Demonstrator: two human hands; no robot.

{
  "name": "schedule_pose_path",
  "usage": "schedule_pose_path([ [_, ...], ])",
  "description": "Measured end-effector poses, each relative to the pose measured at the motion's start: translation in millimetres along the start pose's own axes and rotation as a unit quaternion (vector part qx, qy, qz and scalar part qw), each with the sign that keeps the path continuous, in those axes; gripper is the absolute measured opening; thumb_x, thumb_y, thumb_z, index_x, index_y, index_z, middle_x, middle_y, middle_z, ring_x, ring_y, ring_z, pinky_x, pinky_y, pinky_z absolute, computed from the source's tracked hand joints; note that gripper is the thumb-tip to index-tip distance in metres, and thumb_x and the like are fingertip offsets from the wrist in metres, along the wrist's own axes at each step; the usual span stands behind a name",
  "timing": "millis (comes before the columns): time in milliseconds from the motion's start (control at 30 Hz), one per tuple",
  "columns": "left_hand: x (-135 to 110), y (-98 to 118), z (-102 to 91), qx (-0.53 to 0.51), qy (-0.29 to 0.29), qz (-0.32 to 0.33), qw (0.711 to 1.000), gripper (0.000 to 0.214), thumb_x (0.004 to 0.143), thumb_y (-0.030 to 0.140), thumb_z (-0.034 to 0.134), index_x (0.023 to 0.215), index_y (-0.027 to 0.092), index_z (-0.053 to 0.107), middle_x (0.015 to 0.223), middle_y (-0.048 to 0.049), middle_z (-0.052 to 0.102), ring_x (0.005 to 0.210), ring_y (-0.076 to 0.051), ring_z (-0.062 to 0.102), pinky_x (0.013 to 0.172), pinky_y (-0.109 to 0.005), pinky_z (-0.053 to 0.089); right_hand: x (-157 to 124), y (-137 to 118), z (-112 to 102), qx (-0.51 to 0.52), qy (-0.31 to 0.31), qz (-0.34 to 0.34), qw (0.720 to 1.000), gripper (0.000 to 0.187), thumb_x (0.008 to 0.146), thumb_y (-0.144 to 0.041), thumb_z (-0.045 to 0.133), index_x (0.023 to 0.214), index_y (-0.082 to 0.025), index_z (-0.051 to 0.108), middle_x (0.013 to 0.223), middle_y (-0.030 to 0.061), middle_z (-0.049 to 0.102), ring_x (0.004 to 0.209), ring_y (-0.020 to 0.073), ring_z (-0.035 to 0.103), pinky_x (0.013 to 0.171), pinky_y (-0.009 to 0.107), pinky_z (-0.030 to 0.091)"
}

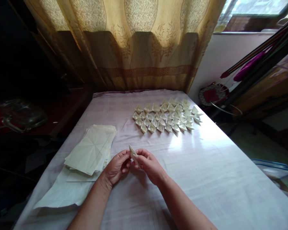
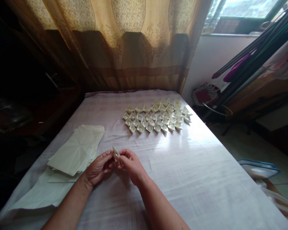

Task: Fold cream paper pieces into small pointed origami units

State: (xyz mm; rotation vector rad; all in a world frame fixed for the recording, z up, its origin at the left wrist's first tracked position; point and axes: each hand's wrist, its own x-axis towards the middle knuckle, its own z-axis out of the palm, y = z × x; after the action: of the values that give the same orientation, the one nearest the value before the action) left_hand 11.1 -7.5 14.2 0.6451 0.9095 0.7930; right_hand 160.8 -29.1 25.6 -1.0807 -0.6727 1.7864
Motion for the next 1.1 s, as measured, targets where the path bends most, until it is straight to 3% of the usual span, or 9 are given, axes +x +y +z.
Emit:
schedule_pose_path([
  [300,0,-3,-0.4,0.005,0.003,0.006,1.000,0.045,0.063,0.052,0.082,0.076,0.014,0.061,0.054,0.0055,0.049,0.044,-0.004,0.039,0.035,-0.012,0.022,-1,3,-1,0.005,0.007,-0.002,1.000,0.029,0.061,-0.037,0.076,0.075,-0.018,0.059,0.064,-0.0029,0.061,0.058,0.0092,0.051,0.057,0.021,0.038],
  [667,1,-3,1.4,0.030,0.009,0.010,0.999,0.035,0.068,0.045,0.076,0.078,0.015,0.061,0.070,0.0035,0.054,0.047,-0.003,0.045,0.034,-0.014,0.021,1,1,-5,-0.086,0.069,-0.065,0.992,0.027,0.062,-0.040,0.070,0.072,-0.019,0.056,0.064,-0.0042,0.057,0.058,0.0098,0.052,0.057,0.022,0.038],
  [800,-2,0,3.4,0.054,0.012,0.000,0.998,0.052,0.070,0.065,0.070,0.078,0.015,0.061,0.076,-0.0003,0.059,0.050,-0.005,0.049,0.035,-0.015,0.021,6,3,-11,-0.175,0.101,-0.112,0.973,0.028,0.065,-0.046,0.064,0.066,-0.020,0.056,0.059,-0.0038,0.053,0.058,0.0114,0.049,0.057,0.024,0.038],
  [900,-5,0,5.8,0.100,0.023,-0.009,0.995,0.067,0.064,0.080,0.064,0.076,0.014,0.061,0.068,0.0003,0.057,0.050,-0.006,0.049,0.036,-0.015,0.021,9,4,-16,-0.252,0.115,-0.159,0.948,0.025,0.067,-0.044,0.059,0.063,-0.020,0.057,0.059,-0.0029,0.053,0.058,0.0122,0.047,0.057,0.024,0.037],
  [1100,-5,-3,6.4,0.136,0.031,-0.009,0.990,0.072,0.061,0.085,0.060,0.077,0.015,0.060,0.059,0.0025,0.054,0.043,-0.005,0.043,0.036,-0.016,0.021,10,5,-17,-0.309,0.132,-0.176,0.925,0.024,0.069,-0.043,0.052,0.065,-0.021,0.059,0.061,-0.0011,0.057,0.061,0.0143,0.050,0.058,0.025,0.038],
])
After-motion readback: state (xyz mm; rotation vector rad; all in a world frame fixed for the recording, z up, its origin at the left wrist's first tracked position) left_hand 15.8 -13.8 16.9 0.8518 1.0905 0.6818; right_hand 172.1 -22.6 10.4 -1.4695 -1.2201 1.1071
